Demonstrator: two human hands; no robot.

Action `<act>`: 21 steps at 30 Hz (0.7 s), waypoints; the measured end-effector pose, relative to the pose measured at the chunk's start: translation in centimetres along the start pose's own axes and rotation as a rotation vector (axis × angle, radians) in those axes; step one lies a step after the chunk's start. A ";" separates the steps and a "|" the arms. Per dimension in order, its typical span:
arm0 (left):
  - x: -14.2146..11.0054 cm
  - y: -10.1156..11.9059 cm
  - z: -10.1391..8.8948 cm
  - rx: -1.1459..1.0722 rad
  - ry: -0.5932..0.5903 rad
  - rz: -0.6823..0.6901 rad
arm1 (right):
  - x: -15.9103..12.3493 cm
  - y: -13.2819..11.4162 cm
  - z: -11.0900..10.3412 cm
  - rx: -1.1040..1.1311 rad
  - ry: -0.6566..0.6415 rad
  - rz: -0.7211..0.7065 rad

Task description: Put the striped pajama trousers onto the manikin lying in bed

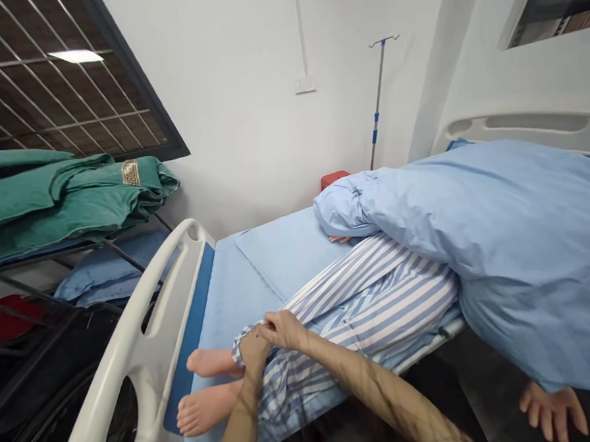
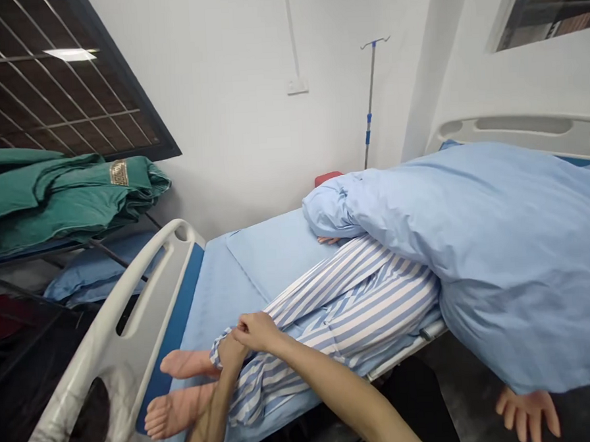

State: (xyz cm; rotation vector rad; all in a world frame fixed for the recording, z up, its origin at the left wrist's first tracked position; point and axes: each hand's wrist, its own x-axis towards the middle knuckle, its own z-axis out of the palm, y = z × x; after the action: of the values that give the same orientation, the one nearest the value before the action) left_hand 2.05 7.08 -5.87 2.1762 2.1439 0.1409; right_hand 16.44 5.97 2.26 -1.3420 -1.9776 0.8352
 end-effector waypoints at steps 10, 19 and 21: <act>0.6 -0.4 2.2 0.039 0.029 -0.082 | 7.7 4.0 4.2 -0.264 -0.036 0.070; 1.2 0.0 0.7 -0.331 0.165 -0.177 | 7.1 7.0 7.0 -0.267 0.023 0.082; 2.5 0.4 -0.9 -0.539 0.245 -0.265 | 7.4 7.3 6.5 -0.164 0.062 0.102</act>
State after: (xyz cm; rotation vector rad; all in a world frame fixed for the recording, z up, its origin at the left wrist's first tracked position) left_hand 2.37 9.60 -4.93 1.6277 2.1532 0.8884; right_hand 13.29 13.97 -6.48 -1.5550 -1.9779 0.6803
